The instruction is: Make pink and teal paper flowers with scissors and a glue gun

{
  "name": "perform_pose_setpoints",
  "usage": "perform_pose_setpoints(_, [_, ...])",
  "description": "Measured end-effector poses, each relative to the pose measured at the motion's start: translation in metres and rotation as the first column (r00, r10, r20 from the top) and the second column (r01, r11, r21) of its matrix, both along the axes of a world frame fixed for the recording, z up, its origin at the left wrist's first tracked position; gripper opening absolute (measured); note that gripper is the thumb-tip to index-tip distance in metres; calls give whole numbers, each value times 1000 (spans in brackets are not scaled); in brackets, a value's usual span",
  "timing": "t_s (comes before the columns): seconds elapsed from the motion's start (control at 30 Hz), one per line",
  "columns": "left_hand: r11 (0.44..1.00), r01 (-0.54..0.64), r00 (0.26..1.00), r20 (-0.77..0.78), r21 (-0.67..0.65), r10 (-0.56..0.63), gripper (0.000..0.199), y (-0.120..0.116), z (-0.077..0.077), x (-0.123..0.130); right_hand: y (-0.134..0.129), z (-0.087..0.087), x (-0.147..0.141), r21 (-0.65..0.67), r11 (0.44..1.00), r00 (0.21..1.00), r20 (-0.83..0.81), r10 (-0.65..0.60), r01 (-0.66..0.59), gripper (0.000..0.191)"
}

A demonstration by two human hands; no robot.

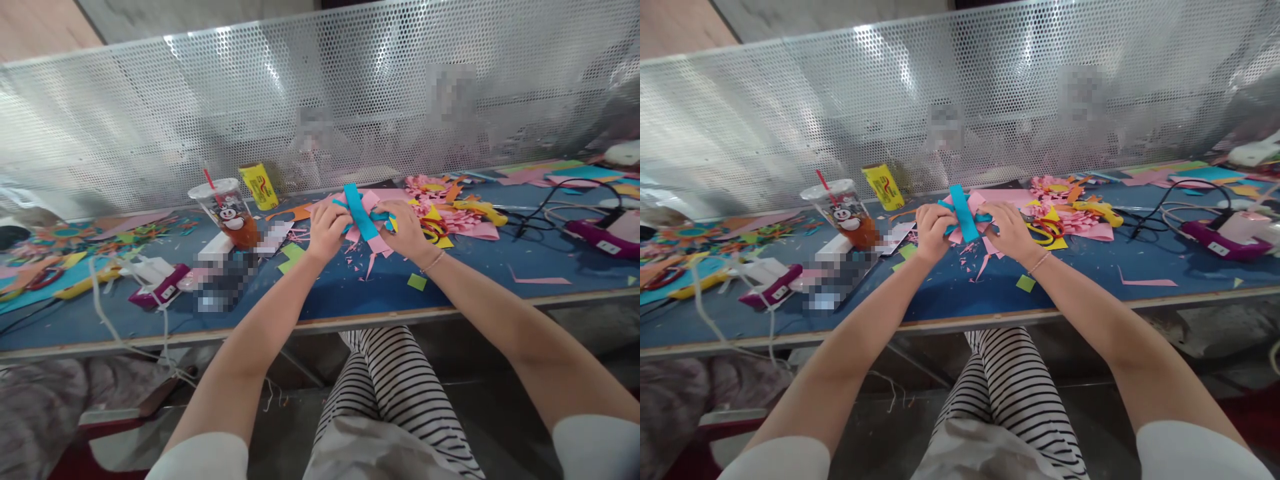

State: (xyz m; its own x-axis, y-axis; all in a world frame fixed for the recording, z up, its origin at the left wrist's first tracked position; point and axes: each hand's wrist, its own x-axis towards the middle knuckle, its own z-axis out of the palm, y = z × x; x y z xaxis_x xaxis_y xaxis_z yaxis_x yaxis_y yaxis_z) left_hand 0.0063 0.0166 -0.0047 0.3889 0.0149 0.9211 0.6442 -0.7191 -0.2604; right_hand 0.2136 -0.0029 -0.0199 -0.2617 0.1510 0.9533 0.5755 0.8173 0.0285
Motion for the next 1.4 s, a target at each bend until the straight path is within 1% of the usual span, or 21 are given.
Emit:
perform_pose_setpoints(0.1, [999, -3, 1000, -8, 43, 3, 15, -2, 1, 1, 0, 0, 1, 27, 999, 999, 33, -31, 30, 38])
perform_pose_setpoints(0.23, [996, 29, 1000, 6, 89, -29, 15, -3, 3, 2, -1, 1, 2, 89, 996, 999, 46, -21, 16, 34])
perform_pose_setpoints(0.3, [994, 45, 999, 5, 101, -45, 15, -3, 4, 2, -1, 2, 3, 79, 997, 999, 50, -22, 18, 32])
perform_pose_setpoints(0.37, [996, 36, 999, -7, 86, -35, 17, -3, 4, 1, -1, 3, 3, 69, 997, 998, 58, -31, 27, 31])
perform_pose_setpoints(0.47, [998, 17, 999, -45, 59, -15, 21, -1, 3, 0, 0, 4, 4, 113, 994, 998, 57, -16, 10, 34])
perform_pose_setpoints(0.57, [994, 39, 994, -103, 97, -29, 20, -1, 2, -2, 1, 5, 5, 155, 988, 999, 43, 13, -20, 38])
perform_pose_setpoints(0.67, [986, 70, 987, -152, 148, -48, 19, -4, 3, -2, 1, 5, 7, 119, 993, 999, 39, -3, -2, 36])
perform_pose_setpoints(0.77, [983, 99, 983, -171, 156, -72, 18, -7, 5, -2, 1, 5, 8, 85, 996, 999, 47, -15, 10, 34])
perform_pose_setpoints(0.9, [986, 78, 980, -193, 145, -49, 19, -8, 5, -3, 0, 5, 8, 118, 993, 999, 40, 1, -5, 34])
perform_pose_setpoints(0.97, [988, 75, 980, -194, 135, -48, 18, -6, 4, -4, 0, 4, 8, 106, 994, 1000, 28, -9, 6, 33])
perform_pose_setpoints(1.03, [993, 78, 980, -190, 94, -59, 17, -5, 2, -3, 0, 4, 7, 71, 997, 999, 24, -33, 31, 28])
perform_pose_setpoints(1.17, [994, 46, 983, -171, -100, -63, 22, -8, 2, -1, -1, 4, 7, 52, 996, 996, 24, -80, 79, 21])
perform_pose_setpoints(1.23, [986, 27, 982, -182, -164, -57, 24, -10, 3, 0, -2, 5, 7, 56, 995, 996, 21, -85, 83, 20])
perform_pose_setpoints(1.33, [988, 5, 980, -195, -153, -35, 24, -11, 5, 0, -3, 5, 6, 75, 995, 997, 16, -72, 70, 20])
perform_pose_setpoints(1.4, [990, 12, 982, -185, -139, -38, 24, -11, 5, 0, -3, 6, 6, 100, 994, 999, 14, -48, 46, 21])
